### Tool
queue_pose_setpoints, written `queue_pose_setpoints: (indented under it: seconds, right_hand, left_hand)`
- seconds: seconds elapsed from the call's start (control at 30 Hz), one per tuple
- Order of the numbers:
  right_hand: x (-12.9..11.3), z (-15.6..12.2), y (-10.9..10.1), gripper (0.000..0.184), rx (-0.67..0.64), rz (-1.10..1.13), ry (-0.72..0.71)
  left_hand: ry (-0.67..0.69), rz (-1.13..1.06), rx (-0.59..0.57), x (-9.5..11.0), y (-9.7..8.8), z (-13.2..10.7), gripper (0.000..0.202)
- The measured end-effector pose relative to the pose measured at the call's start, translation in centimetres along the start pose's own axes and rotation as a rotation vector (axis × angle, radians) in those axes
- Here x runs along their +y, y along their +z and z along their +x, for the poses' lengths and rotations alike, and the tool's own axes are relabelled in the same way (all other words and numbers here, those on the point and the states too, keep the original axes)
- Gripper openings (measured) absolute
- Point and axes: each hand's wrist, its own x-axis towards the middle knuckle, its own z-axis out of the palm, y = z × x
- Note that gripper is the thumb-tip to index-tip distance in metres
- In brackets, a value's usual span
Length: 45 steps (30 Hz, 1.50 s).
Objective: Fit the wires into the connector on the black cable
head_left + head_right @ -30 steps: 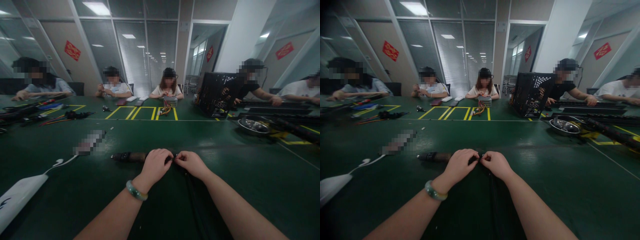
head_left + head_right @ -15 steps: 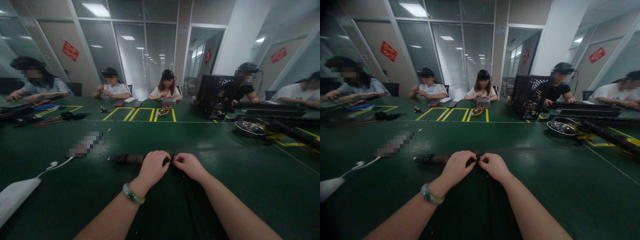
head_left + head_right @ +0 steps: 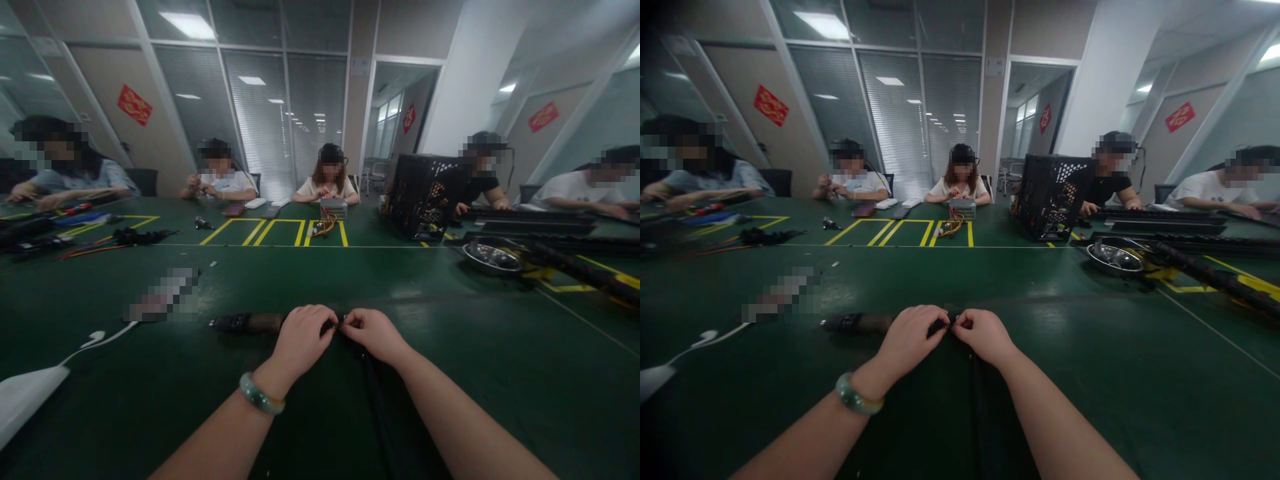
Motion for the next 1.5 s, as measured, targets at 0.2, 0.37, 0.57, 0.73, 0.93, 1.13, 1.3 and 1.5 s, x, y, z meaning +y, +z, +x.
queue_pose_setpoints:
  seconds: [0.2,0.37,0.57,0.73,0.93,1.13,1.3,1.5]
  right_hand:
    - [-0.35,-0.05,-0.11,0.016,-0.01,-0.01,0.028]
    - [-0.25,0.08,-0.1,0.016,-0.022,0.005,0.045]
    - [0.15,0.23,0.17,0.017,0.0,-0.004,0.005]
    - [0.07,0.21,0.05,0.017,-0.009,-0.008,0.017]
    - [-0.14,0.15,-0.05,0.016,-0.008,0.008,0.019]
    - [-0.03,0.22,-0.01,0.016,-0.01,0.014,0.021]
    - [-0.11,0.19,-0.05,0.016,-0.007,0.017,0.014]
    - [0.41,0.28,0.22,0.017,-0.013,0.017,0.022]
  left_hand:
    - [-0.018,0.01,0.027,-0.01,0.13,0.02,0.015]
    - [-0.02,0.007,0.033,-0.14,0.31,0.05,0.014]
    - [-0.013,0.002,0.047,-0.31,0.42,0.0,0.012]
    - [-0.004,0.005,0.017,-0.33,0.22,0.01,0.013]
    - [0.007,-0.003,0.022,-0.21,0.18,0.06,0.016]
    - [-0.008,0.002,0.017,-0.29,0.25,0.07,0.014]
    - [0.003,-0.002,0.009,-0.24,0.18,0.18,0.015]
    - [-0.02,-0.016,0.03,-0.38,0.43,0.16,0.013]
